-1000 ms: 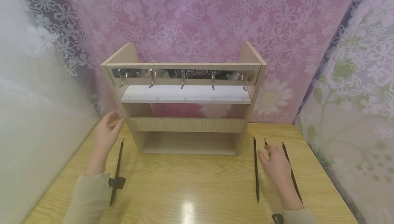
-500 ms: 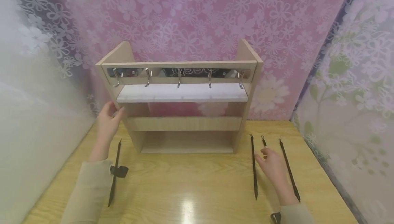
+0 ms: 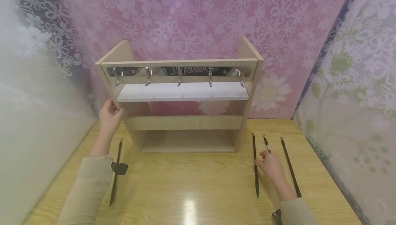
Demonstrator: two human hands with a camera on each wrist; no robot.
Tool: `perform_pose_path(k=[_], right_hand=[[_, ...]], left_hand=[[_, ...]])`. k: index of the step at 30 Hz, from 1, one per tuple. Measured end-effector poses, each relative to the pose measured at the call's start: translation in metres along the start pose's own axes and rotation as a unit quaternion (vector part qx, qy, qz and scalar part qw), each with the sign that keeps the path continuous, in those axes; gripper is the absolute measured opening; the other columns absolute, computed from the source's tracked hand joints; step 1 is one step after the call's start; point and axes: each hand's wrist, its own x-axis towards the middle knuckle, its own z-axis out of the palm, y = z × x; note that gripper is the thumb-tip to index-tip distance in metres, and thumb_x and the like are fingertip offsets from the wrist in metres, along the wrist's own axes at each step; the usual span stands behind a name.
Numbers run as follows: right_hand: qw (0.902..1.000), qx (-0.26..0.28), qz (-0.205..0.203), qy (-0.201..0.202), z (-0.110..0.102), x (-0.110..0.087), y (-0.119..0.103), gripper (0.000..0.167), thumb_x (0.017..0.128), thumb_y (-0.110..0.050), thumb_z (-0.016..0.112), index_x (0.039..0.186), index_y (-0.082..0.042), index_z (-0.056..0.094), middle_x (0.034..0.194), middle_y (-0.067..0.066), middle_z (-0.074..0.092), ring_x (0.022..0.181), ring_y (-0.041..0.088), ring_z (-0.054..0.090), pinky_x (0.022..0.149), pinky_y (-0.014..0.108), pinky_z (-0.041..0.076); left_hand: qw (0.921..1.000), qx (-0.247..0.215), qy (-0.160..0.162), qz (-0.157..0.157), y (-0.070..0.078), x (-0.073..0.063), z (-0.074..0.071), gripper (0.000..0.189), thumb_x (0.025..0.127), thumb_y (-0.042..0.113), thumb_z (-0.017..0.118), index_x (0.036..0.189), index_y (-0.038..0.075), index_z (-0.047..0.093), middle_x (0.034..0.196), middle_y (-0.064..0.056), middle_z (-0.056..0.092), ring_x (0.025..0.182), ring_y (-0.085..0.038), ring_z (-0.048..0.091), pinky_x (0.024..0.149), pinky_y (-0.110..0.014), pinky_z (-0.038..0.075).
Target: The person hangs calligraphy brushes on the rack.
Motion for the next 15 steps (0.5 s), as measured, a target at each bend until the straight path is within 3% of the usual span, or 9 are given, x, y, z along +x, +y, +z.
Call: perform_pose_path(k=[9, 15], right_hand=[[0.9976, -0.015, 0.040, -0.054, 0.0001, 0.0050, -0.0001, 0.046, 0.083, -0.016, 0.060, 0.109, 0.018, 0.045, 0.100, 0.035, 0.051, 0.086, 0.043, 0.053, 0.066, 0.045, 0.047], [0.9968, -0.021, 0.045, -0.061, 0.0040, 0.0080, 0.0027, 0.044, 0.081, -0.014, 0.062, 0.106, 0.019, 0.046, 0.094, 0.032, 0.054, 0.081, 0.040, 0.055, 0.064, 0.044, 0.048]], left_hand=[[0.9991, -0.034, -0.020, -0.013, -0.0009, 0.0047, -0.0021, 0.027, 0.082, 0.003, 0.057, 0.108, -0.003, 0.052, 0.111, -0.018, 0.052, 0.105, -0.030, 0.051, 0.085, -0.038, 0.044], [0.9983, -0.044, -0.015, -0.036, 0.0002, 0.0035, -0.0021, 0.025, 0.083, 0.003, 0.058, 0.107, -0.002, 0.054, 0.113, -0.018, 0.054, 0.105, -0.029, 0.052, 0.084, -0.036, 0.045]])
